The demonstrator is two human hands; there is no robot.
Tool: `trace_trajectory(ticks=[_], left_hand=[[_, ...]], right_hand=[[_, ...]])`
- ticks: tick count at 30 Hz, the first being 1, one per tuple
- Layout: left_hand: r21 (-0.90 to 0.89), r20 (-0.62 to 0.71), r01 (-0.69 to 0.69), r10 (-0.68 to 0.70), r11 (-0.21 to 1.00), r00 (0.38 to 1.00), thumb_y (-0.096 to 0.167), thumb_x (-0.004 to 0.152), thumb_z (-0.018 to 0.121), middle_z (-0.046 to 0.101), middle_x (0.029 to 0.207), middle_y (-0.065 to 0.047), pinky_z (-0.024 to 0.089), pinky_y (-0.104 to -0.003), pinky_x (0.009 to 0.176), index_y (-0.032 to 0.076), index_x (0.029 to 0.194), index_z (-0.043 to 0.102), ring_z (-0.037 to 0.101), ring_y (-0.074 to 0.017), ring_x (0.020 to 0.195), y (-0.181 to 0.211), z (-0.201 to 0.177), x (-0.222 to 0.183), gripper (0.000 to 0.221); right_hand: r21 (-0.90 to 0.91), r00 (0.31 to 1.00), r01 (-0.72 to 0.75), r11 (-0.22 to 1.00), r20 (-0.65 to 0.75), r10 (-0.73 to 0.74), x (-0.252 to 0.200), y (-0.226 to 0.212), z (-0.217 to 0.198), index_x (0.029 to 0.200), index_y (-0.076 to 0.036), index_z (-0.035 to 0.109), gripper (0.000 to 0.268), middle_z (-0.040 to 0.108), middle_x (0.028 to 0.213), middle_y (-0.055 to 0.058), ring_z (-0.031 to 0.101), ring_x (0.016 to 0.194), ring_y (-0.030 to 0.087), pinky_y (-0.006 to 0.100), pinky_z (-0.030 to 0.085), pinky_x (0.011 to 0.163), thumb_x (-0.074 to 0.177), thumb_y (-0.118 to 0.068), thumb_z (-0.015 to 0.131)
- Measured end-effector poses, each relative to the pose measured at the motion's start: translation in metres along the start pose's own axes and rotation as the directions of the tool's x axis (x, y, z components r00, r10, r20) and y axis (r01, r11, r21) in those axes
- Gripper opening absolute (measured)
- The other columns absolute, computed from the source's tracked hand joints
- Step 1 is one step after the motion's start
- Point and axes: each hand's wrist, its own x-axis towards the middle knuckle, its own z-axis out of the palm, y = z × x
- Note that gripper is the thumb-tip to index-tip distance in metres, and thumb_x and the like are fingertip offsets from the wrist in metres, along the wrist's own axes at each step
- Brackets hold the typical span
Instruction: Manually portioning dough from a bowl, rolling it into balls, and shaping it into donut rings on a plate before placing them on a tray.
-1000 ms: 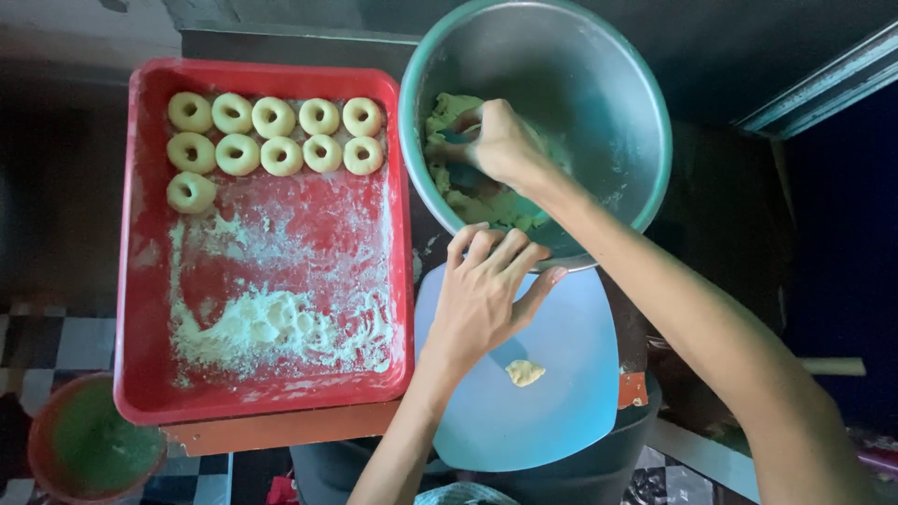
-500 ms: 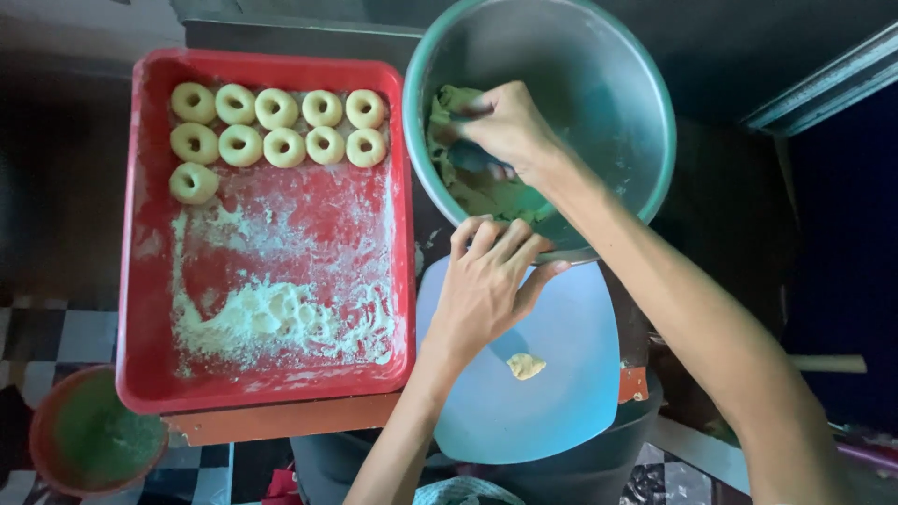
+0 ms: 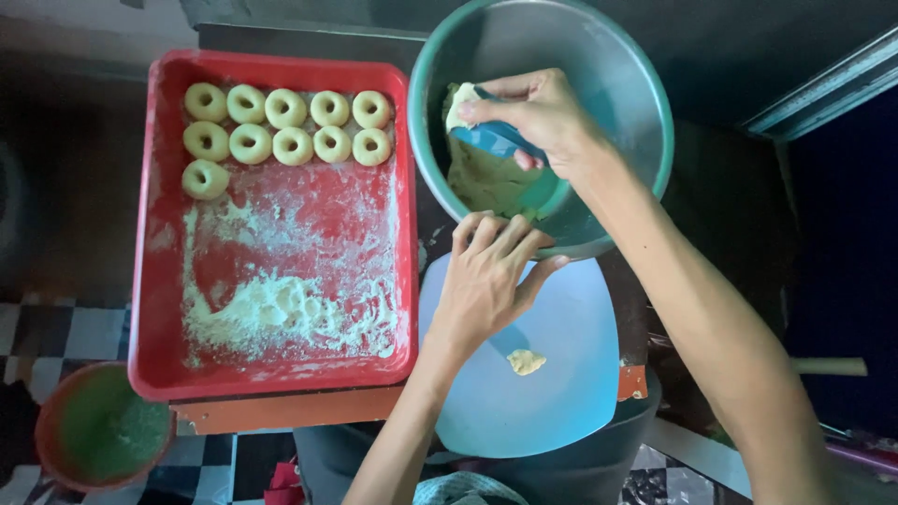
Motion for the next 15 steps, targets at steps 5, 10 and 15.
trace_trajectory(ticks=[5,10,15], left_hand=[[-0.006,0.015,0.004,-0.004,1.0,1.0,0.04,0.107,0.054,0.052,0.09,-0.002,0.038,-0.039,0.094,0.014,0.097,0.059,0.048,-0.0242,0.084,0.001,-0.002,0.001,0.028],[-0.035,0.006,-0.012,0.012,0.999,1.0,0.04,0.107,0.053,0.052,0.091,-0.003,0.036,-0.04,0.095,0.012,0.097,0.059,0.046,-0.0249,0.085,0.004,-0.002,0.0,0.03],[0.02,0.083,-0.02,0.018,1.0,0.996,0.042,0.102,0.064,0.06,0.104,-0.01,0.039,-0.049,0.113,0.006,0.124,0.06,0.057,-0.0302,0.102,0.002,-0.001,-0.008,0.042]], right_hand=[[0.144,0.988,0.151,0.978,0.015,-0.155,-0.016,-0.007,-0.015,0.102,-0.016,0.08,0.032,0.066,0.07,-0.001,0.045,0.041,0.004,0.016,0.03,0.028,0.076,-0.033,0.086],[0.174,0.863,0.494,0.852,0.019,-0.505,-0.065,-0.033,-0.045,0.104,-0.016,0.075,0.022,0.074,0.095,-0.005,0.057,0.059,0.002,0.017,0.036,0.035,0.09,-0.032,0.08],[0.056,0.98,0.19,0.98,-0.077,-0.185,-0.163,-0.017,-0.05,0.126,-0.009,0.071,0.053,0.074,0.093,0.005,0.045,0.033,0.007,0.018,0.036,0.027,0.082,-0.036,0.074]])
